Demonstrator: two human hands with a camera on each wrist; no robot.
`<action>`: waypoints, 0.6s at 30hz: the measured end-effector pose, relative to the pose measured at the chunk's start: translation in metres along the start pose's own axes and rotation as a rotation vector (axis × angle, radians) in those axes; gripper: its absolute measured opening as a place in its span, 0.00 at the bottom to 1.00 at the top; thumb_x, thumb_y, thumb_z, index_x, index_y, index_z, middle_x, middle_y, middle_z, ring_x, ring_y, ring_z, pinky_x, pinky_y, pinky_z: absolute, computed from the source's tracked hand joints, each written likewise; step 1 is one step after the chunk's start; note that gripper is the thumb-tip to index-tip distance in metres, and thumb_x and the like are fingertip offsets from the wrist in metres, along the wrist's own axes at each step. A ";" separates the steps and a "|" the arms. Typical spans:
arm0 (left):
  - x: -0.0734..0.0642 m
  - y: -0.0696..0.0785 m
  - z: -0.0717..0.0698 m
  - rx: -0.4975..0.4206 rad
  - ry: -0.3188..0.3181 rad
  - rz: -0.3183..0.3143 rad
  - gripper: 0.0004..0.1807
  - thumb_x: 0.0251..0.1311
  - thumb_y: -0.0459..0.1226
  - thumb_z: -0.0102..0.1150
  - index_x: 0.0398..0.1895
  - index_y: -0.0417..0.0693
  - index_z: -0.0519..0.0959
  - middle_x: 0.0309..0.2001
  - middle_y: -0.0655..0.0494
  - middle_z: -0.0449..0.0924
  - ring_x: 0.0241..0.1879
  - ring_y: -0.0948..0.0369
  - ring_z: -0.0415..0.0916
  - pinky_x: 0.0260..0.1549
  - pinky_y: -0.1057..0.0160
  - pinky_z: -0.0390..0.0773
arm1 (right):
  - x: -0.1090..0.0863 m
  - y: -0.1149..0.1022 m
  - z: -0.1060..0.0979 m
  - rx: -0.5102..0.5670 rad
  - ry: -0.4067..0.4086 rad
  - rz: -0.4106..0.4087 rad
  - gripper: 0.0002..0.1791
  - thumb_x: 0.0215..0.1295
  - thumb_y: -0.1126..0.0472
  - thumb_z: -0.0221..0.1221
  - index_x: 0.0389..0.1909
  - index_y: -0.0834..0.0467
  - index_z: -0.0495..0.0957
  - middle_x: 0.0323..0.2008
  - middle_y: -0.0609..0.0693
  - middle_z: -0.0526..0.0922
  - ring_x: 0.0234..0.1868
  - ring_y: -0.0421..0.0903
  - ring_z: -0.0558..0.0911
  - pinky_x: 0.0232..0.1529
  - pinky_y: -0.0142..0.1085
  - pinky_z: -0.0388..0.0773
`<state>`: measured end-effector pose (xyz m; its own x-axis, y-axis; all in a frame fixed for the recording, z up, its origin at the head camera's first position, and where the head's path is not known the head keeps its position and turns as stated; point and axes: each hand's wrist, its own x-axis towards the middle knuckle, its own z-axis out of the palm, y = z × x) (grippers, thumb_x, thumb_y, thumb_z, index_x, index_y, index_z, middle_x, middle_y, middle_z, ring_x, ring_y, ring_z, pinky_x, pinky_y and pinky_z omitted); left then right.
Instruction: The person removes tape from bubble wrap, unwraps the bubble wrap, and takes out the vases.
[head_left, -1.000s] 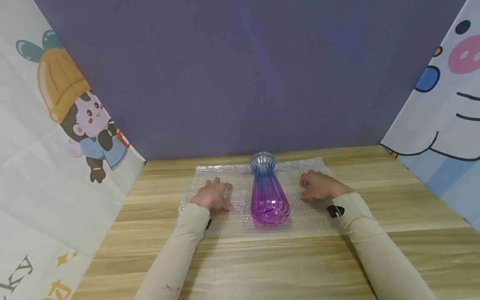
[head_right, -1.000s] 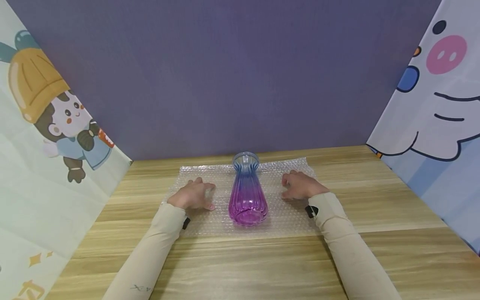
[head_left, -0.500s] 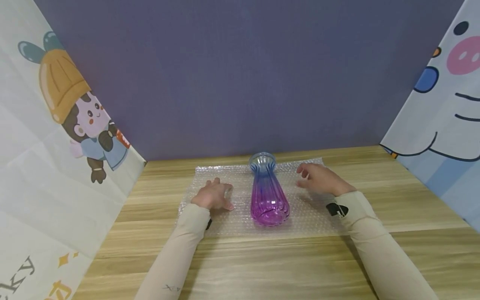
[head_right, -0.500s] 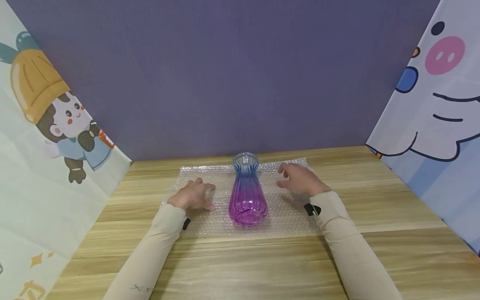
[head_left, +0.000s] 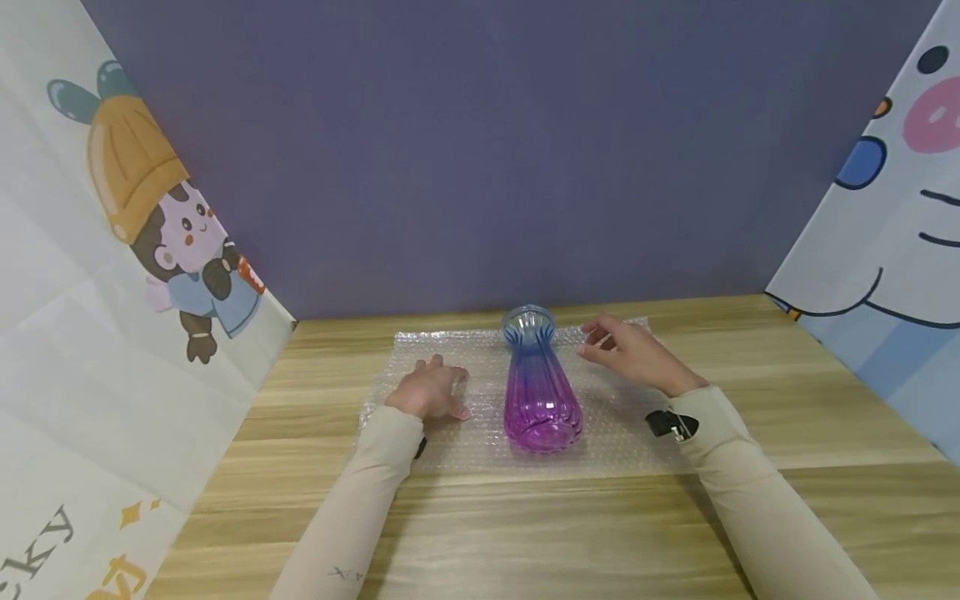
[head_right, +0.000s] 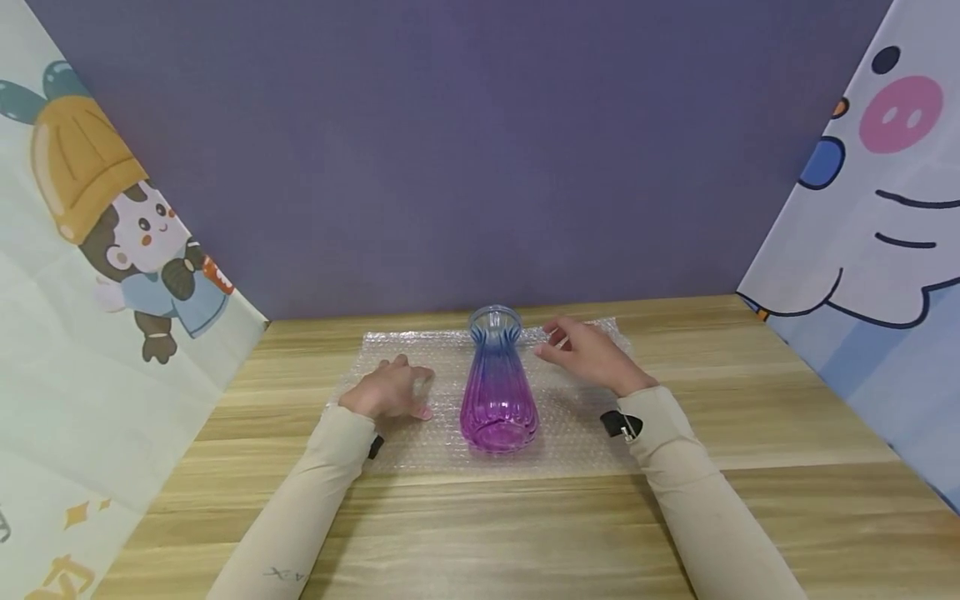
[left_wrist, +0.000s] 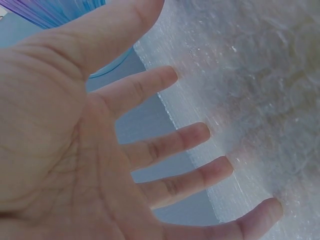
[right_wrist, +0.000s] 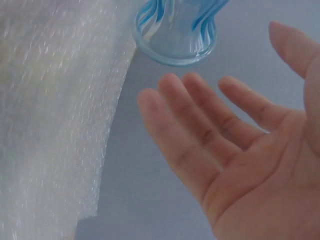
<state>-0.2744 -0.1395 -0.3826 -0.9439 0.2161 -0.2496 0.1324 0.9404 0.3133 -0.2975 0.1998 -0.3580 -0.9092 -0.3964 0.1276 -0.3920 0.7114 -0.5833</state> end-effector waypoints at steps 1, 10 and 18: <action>0.000 0.000 0.000 0.001 -0.001 0.000 0.42 0.54 0.49 0.75 0.74 0.58 0.70 0.81 0.37 0.47 0.79 0.31 0.43 0.73 0.28 0.53 | 0.000 -0.001 0.001 0.009 -0.003 0.000 0.29 0.76 0.46 0.57 0.65 0.63 0.72 0.54 0.63 0.83 0.53 0.58 0.83 0.52 0.53 0.83; 0.000 -0.001 0.002 0.029 0.016 0.016 0.42 0.52 0.49 0.76 0.73 0.57 0.72 0.77 0.36 0.58 0.77 0.30 0.50 0.70 0.29 0.61 | 0.001 -0.013 0.013 0.221 -0.085 0.057 0.35 0.76 0.45 0.57 0.72 0.64 0.63 0.61 0.67 0.77 0.55 0.62 0.83 0.47 0.49 0.87; 0.001 -0.001 0.002 0.038 0.019 0.022 0.42 0.52 0.49 0.77 0.72 0.57 0.72 0.75 0.36 0.61 0.76 0.30 0.53 0.69 0.29 0.64 | 0.000 -0.020 0.025 0.347 -0.142 0.140 0.43 0.74 0.43 0.58 0.76 0.67 0.56 0.66 0.71 0.70 0.53 0.65 0.84 0.47 0.50 0.88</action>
<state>-0.2752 -0.1393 -0.3848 -0.9463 0.2320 -0.2253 0.1643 0.9449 0.2833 -0.2857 0.1711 -0.3661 -0.9124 -0.4031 -0.0709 -0.1725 0.5358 -0.8266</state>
